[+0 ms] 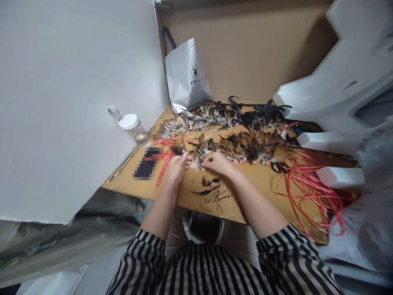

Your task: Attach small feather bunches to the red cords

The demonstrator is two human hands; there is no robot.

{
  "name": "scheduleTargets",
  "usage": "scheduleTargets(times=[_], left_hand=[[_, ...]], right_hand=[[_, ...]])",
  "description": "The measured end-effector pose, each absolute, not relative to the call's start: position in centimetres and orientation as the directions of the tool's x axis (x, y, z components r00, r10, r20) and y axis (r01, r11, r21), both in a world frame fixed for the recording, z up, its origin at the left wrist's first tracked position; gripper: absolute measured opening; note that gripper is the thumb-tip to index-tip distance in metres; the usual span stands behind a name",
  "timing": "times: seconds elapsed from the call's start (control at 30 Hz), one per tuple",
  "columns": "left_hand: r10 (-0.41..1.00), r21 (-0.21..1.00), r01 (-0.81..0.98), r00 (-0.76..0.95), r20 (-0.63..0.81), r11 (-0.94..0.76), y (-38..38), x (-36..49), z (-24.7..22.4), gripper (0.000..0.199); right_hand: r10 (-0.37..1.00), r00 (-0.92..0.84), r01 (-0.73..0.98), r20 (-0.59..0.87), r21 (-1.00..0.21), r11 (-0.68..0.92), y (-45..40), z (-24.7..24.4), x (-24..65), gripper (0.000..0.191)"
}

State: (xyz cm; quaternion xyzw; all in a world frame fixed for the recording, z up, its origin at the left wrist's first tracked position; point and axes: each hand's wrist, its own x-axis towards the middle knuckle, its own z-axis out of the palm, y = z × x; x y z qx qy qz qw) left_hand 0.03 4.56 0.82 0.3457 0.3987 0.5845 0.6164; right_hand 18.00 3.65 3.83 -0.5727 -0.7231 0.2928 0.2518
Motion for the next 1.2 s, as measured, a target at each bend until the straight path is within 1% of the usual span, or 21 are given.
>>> scheduleTargets(times=[0.1, 0.17, 0.2, 0.27, 0.33, 0.4, 0.47, 0.5, 0.57, 0.63, 0.77, 0.87, 0.93, 1.1, 1.2], left_hand=[[0.995, 0.912, -0.398, 0.053, -0.083, 0.098, 4.3, 0.1, 0.8, 0.024], [0.990, 0.924, -0.362, 0.116, -0.084, 0.120, 4.3, 0.2, 0.7, 0.024], [0.986, 0.928, -0.349, 0.145, -0.085, 0.131, 4.3, 0.2, 0.6, 0.025], [0.981, 0.930, -0.338, 0.175, -0.087, 0.143, 4.3, 0.1, 0.4, 0.026], [0.982, 0.930, -0.341, 0.169, -0.084, 0.138, 4.3, 0.1, 0.2, 0.027], [0.984, 0.928, -0.348, 0.156, -0.085, 0.136, 4.3, 0.2, 0.2, 0.026], [0.984, 0.924, -0.357, 0.154, -0.089, 0.140, 4.3, 0.2, 0.3, 0.026], [0.984, 0.921, -0.364, 0.153, -0.090, 0.141, 4.2, 0.2, 0.4, 0.026], [0.984, 0.917, -0.372, 0.152, -0.093, 0.145, 4.2, 0.3, 0.5, 0.026], [0.982, 0.918, -0.367, 0.161, -0.098, 0.152, 4.1, 0.4, 0.5, 0.027], [0.964, 0.920, -0.340, 0.241, -0.114, 0.194, 4.0, 0.5, 0.5, 0.029], [0.952, 0.914, -0.344, 0.285, -0.115, 0.213, 3.9, 0.6, 0.4, 0.028], [0.949, 0.910, -0.353, 0.293, -0.116, 0.220, 3.9, 0.6, 0.4, 0.028], [0.956, 0.903, -0.376, 0.272, -0.106, 0.207, 4.0, 0.8, 0.2, 0.028], [0.949, 0.900, -0.375, 0.295, -0.112, 0.223, 3.9, 0.9, 0.2, 0.027]], right_hand=[[0.987, -0.160, 0.801, -0.002, -0.585, 0.129, 3.2, 3.9, 17.3, 0.022], [0.989, -0.146, 0.834, -0.019, -0.540, 0.112, 3.1, 3.6, 17.0, 0.020], [0.989, -0.149, 0.833, -0.022, -0.542, 0.113, 3.2, 3.5, 17.0, 0.016], [0.987, -0.161, 0.793, -0.023, -0.598, 0.116, 3.5, 3.1, 17.2, 0.010], [0.987, -0.162, 0.698, -0.011, -0.708, 0.107, 4.0, 2.9, 17.7, 0.008], [0.991, -0.135, 0.543, -0.015, -0.838, 0.061, 4.4, 3.0, 18.3, 0.007], [0.993, -0.097, 0.351, -0.071, -0.936, -0.033, 4.6, 3.2, 18.7, 0.007], [0.990, -0.086, 0.257, -0.110, -0.963, -0.084, 4.7, 3.2, 18.8, 0.008], [0.980, -0.080, 0.103, -0.181, -0.980, -0.172, 4.7, 3.3, 18.9, 0.011], [0.974, -0.086, -0.006, -0.212, -0.977, -0.213, 4.8, 3.3, 19.0, 0.014], [0.970, -0.111, -0.125, -0.218, -0.965, -0.232, 5.0, 3.1, 19.1, 0.020], [0.969, -0.148, -0.170, -0.197, -0.960, -0.221, 5.0, 3.1, 19.1, 0.023], [0.969, -0.167, -0.168, -0.181, -0.963, -0.209, 4.8, 3.2, 18.8, 0.026], [0.978, -0.174, -0.074, -0.117, -0.989, -0.131, 4.3, 3.0, 17.7, 0.028], [0.982, -0.166, -0.048, -0.086, -0.994, -0.095, 4.2, 2.9, 17.1, 0.028]])
